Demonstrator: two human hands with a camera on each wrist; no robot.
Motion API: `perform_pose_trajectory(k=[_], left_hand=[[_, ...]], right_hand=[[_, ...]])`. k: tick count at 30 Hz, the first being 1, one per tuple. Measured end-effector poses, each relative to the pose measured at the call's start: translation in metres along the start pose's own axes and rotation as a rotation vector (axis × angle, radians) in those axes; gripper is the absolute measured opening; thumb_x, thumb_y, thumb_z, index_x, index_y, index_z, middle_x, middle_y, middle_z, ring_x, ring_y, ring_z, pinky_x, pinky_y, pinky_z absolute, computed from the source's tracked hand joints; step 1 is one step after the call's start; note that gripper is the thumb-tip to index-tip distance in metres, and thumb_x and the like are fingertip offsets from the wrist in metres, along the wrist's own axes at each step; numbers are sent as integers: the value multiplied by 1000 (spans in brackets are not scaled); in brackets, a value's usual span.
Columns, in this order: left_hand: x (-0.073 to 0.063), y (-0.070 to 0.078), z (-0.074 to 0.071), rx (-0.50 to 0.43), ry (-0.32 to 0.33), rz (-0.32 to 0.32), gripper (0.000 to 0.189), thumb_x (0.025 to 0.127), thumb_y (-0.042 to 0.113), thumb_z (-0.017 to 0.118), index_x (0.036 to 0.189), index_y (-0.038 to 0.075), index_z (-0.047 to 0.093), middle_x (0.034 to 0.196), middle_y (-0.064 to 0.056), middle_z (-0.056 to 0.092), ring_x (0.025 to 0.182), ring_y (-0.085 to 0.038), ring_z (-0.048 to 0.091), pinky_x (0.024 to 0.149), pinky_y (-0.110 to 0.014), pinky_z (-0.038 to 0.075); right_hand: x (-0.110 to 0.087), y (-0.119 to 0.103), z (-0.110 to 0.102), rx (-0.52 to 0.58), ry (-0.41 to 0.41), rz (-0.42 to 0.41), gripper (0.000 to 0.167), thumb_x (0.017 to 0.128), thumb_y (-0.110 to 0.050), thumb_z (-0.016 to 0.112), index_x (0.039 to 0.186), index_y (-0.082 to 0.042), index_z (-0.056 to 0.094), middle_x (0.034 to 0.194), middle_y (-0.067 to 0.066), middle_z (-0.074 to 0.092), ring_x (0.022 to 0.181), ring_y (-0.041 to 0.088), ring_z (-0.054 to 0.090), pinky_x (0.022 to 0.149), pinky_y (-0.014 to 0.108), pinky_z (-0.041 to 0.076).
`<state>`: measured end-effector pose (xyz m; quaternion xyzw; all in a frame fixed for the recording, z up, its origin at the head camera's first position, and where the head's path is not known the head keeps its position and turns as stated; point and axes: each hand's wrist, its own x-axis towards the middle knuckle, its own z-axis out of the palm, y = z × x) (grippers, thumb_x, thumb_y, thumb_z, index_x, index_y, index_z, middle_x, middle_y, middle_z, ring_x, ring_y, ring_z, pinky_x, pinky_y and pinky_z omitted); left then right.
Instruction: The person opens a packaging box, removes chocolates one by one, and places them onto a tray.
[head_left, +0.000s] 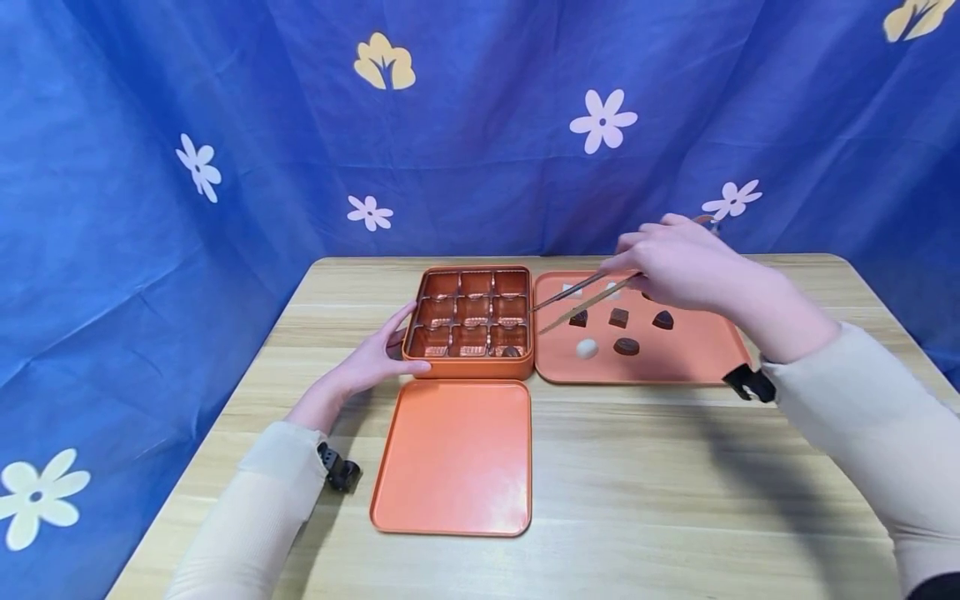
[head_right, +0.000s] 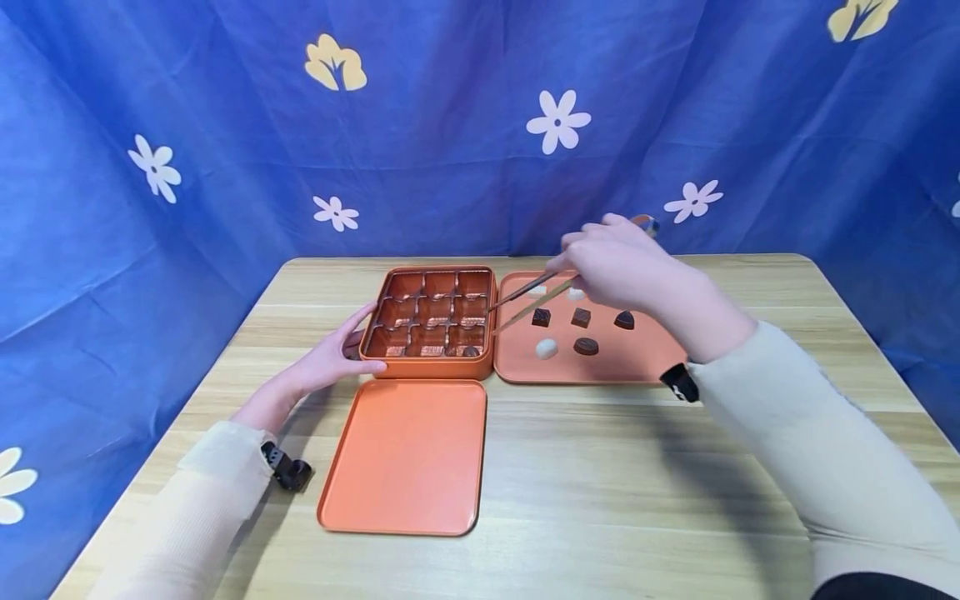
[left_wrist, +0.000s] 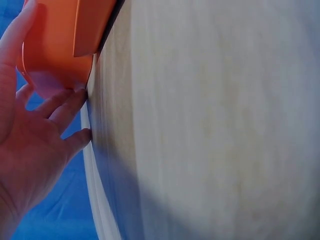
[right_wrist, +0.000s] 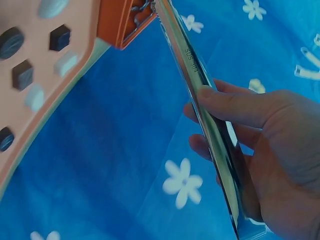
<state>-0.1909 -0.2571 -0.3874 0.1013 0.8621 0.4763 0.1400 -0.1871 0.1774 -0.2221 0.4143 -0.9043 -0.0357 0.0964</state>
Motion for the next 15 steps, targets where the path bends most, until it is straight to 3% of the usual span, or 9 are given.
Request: perform_pose_trajectory(k=[11,15], left_hand=[[-2,2,3,17,0,11,106,79,24,83,157,33,10,152,-26,29,138,-39,31,109,-52,29],[-2,3,3,2,2,15,107,80,22,83,157,31,10,149,-28,32,134,-40,37,109,-52,30]], right_hand=[[51,-25,-1,-28,-155,-67,31,82,-5,75,111,-17,75,96,2,66,92,28,61,76,42,41],[64,-32,2,-6,-218,-52,28,84,-5,72,110,-16,75,100,2,69,96,27,62,79,41,40]])
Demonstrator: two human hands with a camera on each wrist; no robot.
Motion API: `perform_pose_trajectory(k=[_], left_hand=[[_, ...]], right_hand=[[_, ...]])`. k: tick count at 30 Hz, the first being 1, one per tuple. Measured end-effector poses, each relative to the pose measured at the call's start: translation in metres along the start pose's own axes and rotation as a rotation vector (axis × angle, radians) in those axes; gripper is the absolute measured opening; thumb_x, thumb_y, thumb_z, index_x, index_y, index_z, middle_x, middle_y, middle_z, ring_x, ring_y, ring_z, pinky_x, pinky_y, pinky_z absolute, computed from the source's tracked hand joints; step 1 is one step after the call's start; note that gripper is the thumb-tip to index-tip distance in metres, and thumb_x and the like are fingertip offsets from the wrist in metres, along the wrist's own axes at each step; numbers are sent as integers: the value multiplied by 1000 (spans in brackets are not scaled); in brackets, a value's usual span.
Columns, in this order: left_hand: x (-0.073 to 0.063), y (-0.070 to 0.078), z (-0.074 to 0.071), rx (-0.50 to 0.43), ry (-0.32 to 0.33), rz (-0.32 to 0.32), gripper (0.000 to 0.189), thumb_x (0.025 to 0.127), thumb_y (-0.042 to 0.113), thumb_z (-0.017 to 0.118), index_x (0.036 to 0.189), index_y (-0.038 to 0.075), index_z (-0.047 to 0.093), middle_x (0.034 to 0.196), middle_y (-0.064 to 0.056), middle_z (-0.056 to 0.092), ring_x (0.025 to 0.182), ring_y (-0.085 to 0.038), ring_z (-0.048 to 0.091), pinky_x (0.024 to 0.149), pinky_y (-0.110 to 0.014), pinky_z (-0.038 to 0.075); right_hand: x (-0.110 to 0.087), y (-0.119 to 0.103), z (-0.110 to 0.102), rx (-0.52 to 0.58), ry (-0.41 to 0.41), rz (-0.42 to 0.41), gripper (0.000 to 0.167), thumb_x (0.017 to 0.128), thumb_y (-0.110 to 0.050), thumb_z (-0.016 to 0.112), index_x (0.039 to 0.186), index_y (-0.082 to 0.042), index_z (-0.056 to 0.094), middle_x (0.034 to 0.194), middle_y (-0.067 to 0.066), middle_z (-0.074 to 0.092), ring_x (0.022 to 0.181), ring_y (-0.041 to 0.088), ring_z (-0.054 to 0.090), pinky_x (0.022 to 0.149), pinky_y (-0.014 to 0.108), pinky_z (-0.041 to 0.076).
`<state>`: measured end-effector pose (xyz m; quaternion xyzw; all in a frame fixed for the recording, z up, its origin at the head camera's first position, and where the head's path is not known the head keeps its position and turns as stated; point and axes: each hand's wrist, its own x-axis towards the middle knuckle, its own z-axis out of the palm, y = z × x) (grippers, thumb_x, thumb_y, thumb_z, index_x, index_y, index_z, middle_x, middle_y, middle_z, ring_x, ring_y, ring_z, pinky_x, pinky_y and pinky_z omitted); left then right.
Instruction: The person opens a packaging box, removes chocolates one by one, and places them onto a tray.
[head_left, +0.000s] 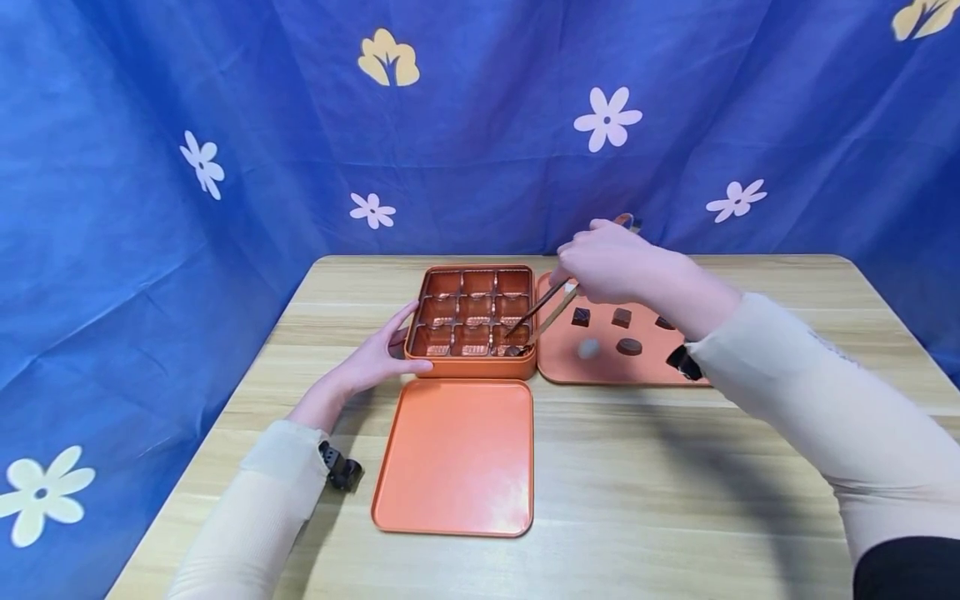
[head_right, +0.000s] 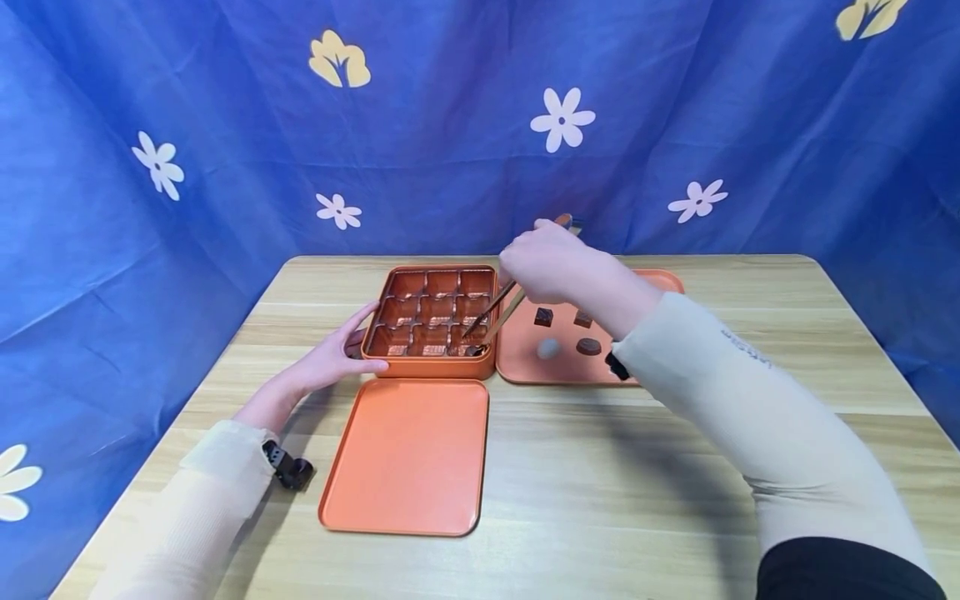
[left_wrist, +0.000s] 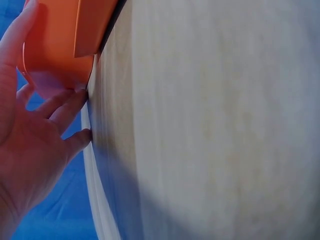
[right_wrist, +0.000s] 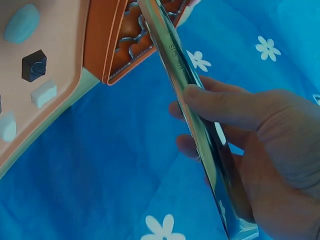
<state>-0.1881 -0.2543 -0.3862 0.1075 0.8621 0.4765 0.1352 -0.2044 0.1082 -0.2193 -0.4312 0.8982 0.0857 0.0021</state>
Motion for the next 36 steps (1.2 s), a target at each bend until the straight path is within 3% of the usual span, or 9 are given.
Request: perform_pose_trajectory(k=[4,7,13,20,23,28,36], left_hand=[[0,1,0,-15,-4,4,107,80,20,82,157,31,9,148,-28,35,131,-40,42,108,-51,32],[1,0,0,-13,-5,-1,107,80,20,82,157,32,9,148,-27,35,131,-39,42,107,-50,32],[1,1,1,-13,-3,-6,107,80,22,83,157,33,10,150,-27,32,135,-39,36,109,-51,30],[1,0,0,-23,0,-6,107,79,21,83,157,33,10,148,-28,34,132,-39,40,109,-51,30],[0,0,0,-20,4,-1,107,79,21,83,157,32,10,147,-28,35,132,-39,41,108,-50,31],[0,-1,0,-17,3,-1,107,79,21,83,157,33,10,147,-28,36,131,-39,42,108,-50,31],[0,0,-1,-2,7,-1,107,79,23,83,157,32,10,148,-28,34,135,-37,37,110,-50,29]], right_hand=[[12,-7,0,48,-64,35,32,86,2,64,110,-15,74,105,-1,71,97,23,63,79,40,38],[19,-11,1,25,-83,44,31,86,5,61,106,-15,74,100,-1,71,91,21,62,78,40,38],[25,-16,5,-87,-63,35,20,86,-1,69,101,-14,72,97,1,69,88,24,60,77,39,39],[27,-23,2,-97,-83,54,14,86,-2,69,88,-16,71,85,0,67,82,23,60,74,39,40],[32,-25,3,-75,-129,68,14,87,-4,68,93,-16,72,89,0,69,87,23,62,79,41,42],[38,-26,5,-15,-206,95,28,89,-3,64,111,-17,72,107,-1,70,101,21,63,86,43,42],[33,-21,-2,-39,-161,82,26,86,-3,65,107,-16,73,102,2,70,98,23,62,85,43,42]])
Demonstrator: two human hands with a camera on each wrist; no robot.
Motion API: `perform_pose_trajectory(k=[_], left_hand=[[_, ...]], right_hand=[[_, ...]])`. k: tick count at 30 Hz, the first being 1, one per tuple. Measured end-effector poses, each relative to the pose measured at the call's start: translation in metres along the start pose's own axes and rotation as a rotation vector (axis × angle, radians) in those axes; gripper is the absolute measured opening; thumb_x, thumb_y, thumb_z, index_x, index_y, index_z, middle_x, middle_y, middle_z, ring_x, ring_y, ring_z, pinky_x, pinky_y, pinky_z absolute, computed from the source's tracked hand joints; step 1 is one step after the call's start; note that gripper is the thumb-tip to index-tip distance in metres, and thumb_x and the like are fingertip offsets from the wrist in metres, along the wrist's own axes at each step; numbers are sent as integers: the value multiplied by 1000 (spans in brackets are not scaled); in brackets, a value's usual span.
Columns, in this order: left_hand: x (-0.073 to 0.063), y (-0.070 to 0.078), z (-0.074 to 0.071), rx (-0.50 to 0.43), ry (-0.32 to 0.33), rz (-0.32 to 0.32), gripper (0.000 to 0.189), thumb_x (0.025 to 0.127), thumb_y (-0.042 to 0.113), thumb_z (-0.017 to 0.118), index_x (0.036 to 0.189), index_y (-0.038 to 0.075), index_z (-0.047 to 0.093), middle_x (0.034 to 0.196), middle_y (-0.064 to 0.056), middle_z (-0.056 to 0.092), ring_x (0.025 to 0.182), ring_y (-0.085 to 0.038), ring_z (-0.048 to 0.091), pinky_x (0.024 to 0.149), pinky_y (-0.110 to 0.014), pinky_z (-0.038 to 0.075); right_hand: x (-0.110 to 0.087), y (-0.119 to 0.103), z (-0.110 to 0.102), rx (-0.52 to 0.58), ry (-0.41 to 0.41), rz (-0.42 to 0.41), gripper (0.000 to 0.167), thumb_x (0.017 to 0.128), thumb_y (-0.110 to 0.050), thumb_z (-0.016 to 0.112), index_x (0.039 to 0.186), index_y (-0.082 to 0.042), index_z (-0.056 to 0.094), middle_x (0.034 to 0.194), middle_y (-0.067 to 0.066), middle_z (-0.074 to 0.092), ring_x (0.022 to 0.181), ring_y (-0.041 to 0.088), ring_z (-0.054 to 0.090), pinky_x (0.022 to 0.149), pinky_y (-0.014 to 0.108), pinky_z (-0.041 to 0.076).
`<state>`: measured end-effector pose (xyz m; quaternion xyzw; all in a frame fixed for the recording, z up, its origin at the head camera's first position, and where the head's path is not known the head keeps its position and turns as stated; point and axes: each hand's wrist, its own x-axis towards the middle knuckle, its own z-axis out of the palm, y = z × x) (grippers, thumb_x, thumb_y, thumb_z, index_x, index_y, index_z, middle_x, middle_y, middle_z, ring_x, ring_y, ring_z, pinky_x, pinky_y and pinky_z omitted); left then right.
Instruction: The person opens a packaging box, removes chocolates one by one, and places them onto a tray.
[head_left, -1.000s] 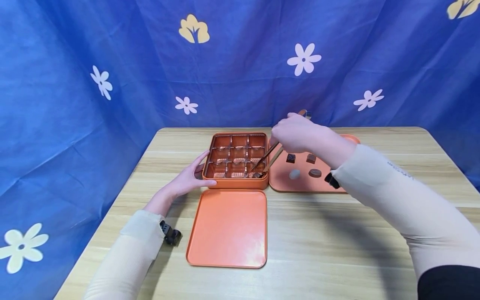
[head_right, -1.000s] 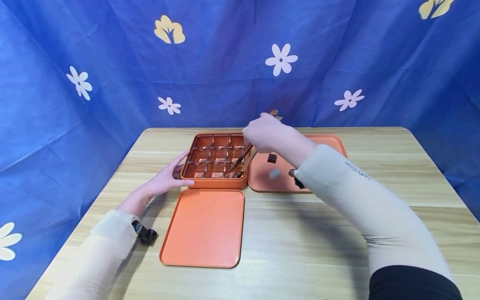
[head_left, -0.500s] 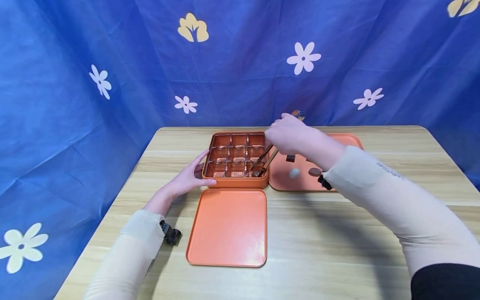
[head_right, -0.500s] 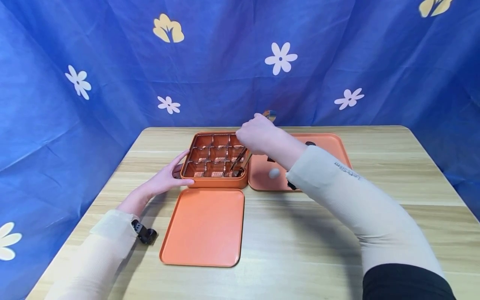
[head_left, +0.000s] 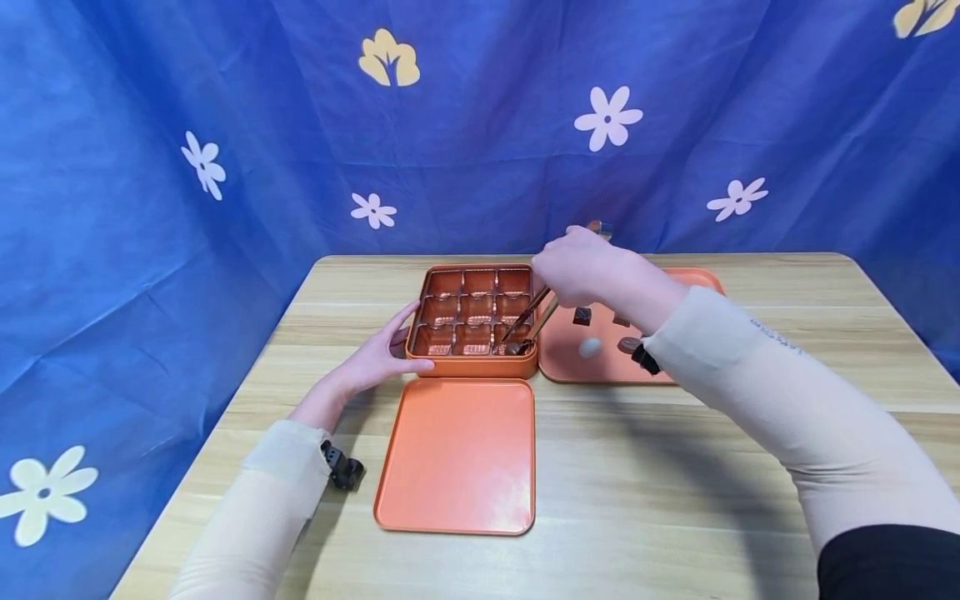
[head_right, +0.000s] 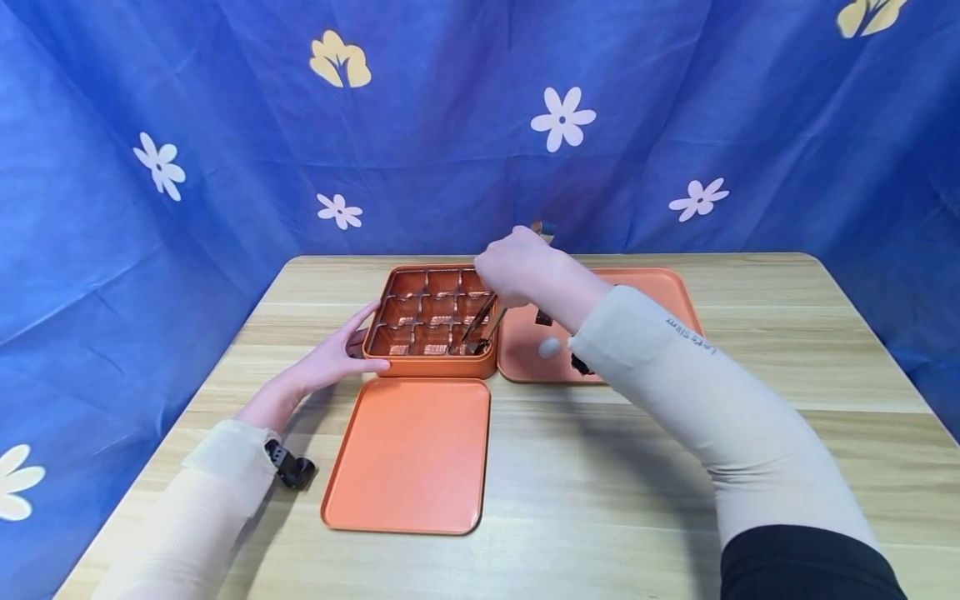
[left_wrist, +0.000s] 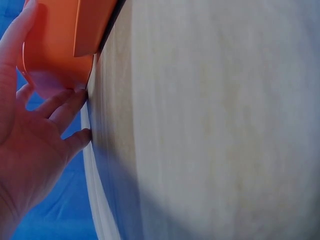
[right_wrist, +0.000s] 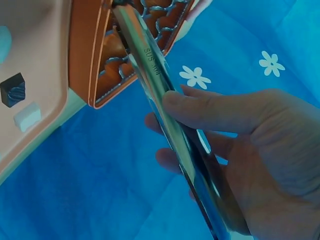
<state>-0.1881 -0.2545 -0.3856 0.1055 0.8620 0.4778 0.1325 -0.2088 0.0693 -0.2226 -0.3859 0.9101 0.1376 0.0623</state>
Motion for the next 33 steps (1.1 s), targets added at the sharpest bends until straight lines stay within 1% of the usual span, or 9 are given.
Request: perform_pose_trajectory(k=[4,8,15,19,21,24,27,30,33], left_hand=[[1,0,-1,4,1,-3,107,79,24,84,157,33,11,149,-27,34,136,-37,35,110,-50,28],[2,-1,-1,-4,2,-5,107,79,23,83,157,33,11,148,-27,35,135,-37,38,109,-50,30],[2,-1,0,-8,4,-7,107,79,22,83,157,33,11,149,-27,34,134,-38,38,109,-50,30],[2,-1,2,-11,-2,-1,107,79,22,83,157,33,10,149,-27,34,133,-38,40,109,-50,30],[2,-1,2,-6,-1,2,107,79,22,83,157,33,10,148,-28,34,133,-38,40,109,-50,29],[2,0,2,-8,-3,3,107,80,21,83,157,33,10,148,-28,34,132,-39,41,109,-50,30],[3,0,2,-12,-6,0,107,80,21,83,157,34,10,148,-28,34,131,-39,42,108,-50,31],[3,0,1,-15,-7,-5,107,80,22,83,157,34,10,149,-28,33,131,-39,42,108,-50,31],[3,-2,1,-18,-8,-6,107,80,22,83,157,34,10,149,-27,33,131,-39,42,108,-50,31]], right_hand=[[-4,3,-5,1,47,-13,27,86,-1,65,107,-16,74,101,1,71,94,22,63,80,41,40],[-4,5,-8,13,81,-10,30,86,1,67,107,-19,76,103,-2,71,95,20,63,79,40,37],[3,0,-1,12,27,-25,29,88,0,66,110,-18,74,107,-1,70,100,21,62,83,41,37],[5,0,7,19,27,-24,30,88,0,65,109,-19,75,105,-2,71,99,21,62,82,40,37],[5,1,10,24,41,-23,30,88,1,65,107,-20,75,103,-2,71,97,20,62,82,40,37],[3,4,13,31,72,-31,31,86,2,65,104,-20,76,100,-3,72,95,20,63,86,42,39],[1,7,15,58,107,-52,34,85,4,64,104,-20,77,101,-3,72,96,19,65,87,44,40],[-2,9,15,54,146,-62,31,84,4,62,103,-17,77,100,0,72,94,21,64,82,41,39],[-5,13,12,40,165,-56,30,85,3,62,104,-15,76,99,1,72,91,22,63,77,40,37]])
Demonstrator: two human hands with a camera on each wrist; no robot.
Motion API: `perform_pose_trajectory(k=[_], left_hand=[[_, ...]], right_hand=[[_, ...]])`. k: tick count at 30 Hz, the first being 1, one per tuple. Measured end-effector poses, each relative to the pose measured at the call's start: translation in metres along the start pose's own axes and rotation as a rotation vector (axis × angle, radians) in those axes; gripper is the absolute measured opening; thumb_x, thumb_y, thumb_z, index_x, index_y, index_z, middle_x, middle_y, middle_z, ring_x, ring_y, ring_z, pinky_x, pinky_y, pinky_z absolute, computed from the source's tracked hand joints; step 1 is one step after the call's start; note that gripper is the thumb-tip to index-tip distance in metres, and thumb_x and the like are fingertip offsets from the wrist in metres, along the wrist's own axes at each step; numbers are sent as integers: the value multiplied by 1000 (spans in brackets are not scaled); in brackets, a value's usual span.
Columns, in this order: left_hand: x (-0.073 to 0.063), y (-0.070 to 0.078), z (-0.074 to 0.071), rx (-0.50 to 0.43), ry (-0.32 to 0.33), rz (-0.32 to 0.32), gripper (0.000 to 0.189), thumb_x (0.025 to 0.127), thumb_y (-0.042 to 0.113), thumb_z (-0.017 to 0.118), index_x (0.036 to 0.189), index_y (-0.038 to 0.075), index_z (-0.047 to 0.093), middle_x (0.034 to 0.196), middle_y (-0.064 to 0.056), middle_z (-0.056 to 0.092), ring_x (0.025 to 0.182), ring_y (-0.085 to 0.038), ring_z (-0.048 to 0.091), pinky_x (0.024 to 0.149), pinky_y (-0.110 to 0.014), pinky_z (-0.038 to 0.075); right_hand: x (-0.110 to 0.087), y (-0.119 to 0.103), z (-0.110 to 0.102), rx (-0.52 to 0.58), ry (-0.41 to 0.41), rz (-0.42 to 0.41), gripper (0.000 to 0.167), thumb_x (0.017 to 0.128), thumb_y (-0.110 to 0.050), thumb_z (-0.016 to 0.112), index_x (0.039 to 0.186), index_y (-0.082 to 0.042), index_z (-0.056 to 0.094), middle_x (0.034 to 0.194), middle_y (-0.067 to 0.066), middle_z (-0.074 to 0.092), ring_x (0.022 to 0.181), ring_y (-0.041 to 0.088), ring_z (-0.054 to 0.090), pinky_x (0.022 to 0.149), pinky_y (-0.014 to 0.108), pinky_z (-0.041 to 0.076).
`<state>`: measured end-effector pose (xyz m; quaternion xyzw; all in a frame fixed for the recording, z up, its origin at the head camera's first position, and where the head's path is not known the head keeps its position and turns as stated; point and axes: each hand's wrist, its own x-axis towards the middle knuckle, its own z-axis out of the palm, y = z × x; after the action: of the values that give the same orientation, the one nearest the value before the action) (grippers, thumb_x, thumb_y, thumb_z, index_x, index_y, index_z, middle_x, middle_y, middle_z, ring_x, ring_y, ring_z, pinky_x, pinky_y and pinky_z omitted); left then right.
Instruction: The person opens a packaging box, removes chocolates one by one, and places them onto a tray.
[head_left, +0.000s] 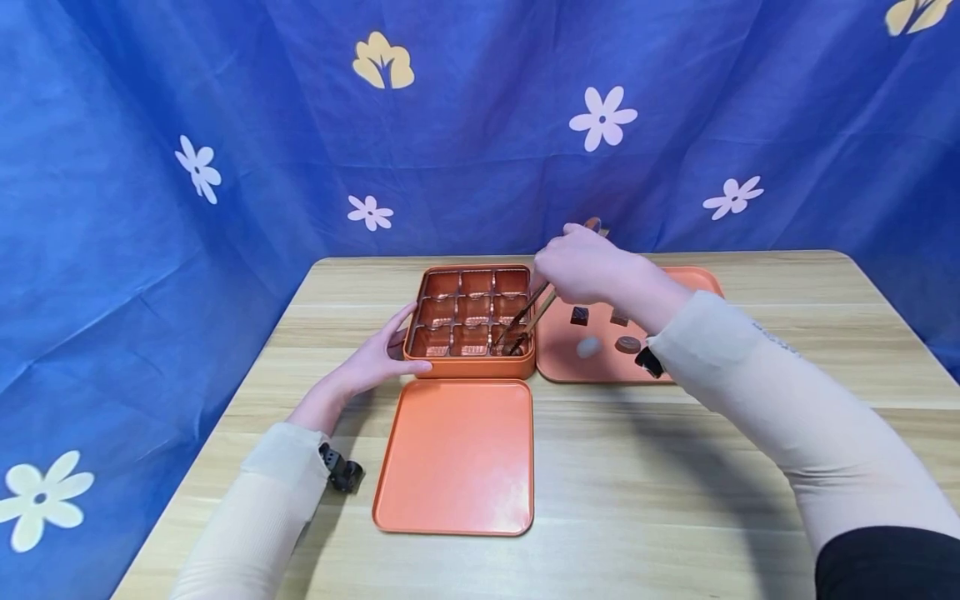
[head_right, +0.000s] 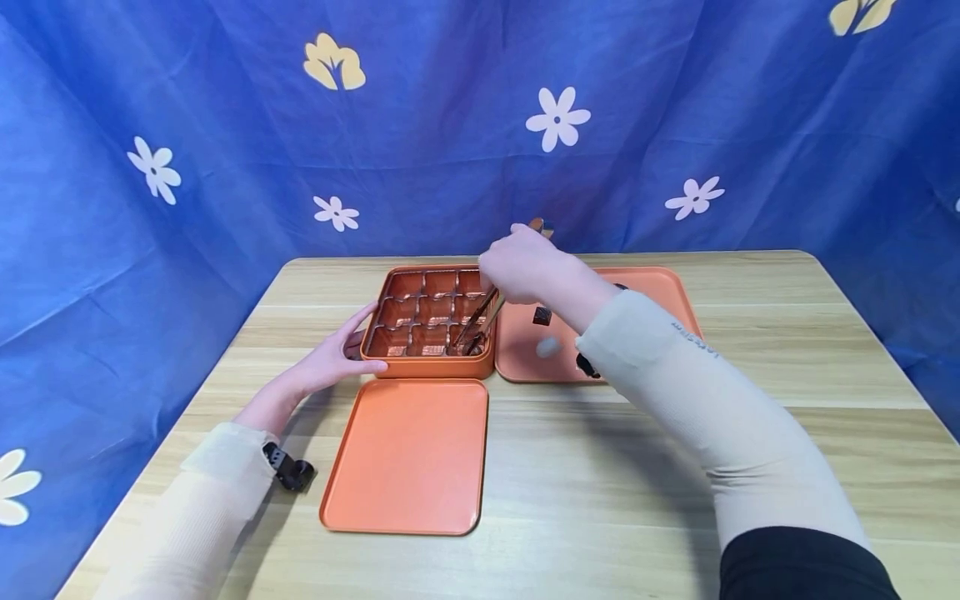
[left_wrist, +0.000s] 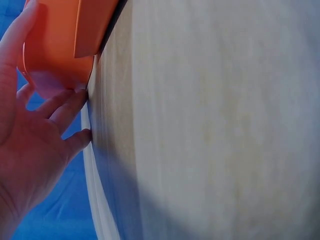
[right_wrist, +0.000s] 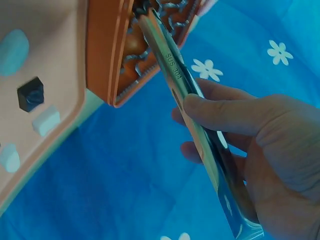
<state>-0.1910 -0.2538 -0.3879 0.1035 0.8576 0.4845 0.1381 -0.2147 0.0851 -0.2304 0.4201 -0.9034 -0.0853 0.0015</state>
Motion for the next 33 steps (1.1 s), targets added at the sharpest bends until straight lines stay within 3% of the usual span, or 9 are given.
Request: perform_pose_trajectory(k=[13,20,28,33], left_hand=[[-1,-1,0,-2,-2,2,106,80,24,82,157,33,10,150,-28,32,132,-40,40,108,-51,30],[0,-1,0,2,3,-2,106,80,23,83,157,35,10,148,-28,34,130,-40,43,108,-51,32],[-3,0,0,18,6,-9,107,80,26,83,157,34,9,149,-29,31,134,-41,37,109,-52,29],[-4,2,0,29,13,-12,107,80,26,83,157,34,10,150,-28,30,137,-40,32,109,-53,28]], right_hand=[[2,-1,-12,-98,-1,-20,32,84,4,70,103,-20,77,95,-1,69,90,25,60,76,39,33],[1,5,-5,-43,2,-11,36,85,3,69,109,-23,76,100,0,70,92,25,60,79,40,35],[-2,10,0,-6,-8,-18,37,83,-1,72,113,-23,75,103,1,70,97,28,60,82,43,37],[-1,8,-4,-4,-36,11,38,85,3,67,113,-21,75,107,0,70,96,25,61,81,41,35]])
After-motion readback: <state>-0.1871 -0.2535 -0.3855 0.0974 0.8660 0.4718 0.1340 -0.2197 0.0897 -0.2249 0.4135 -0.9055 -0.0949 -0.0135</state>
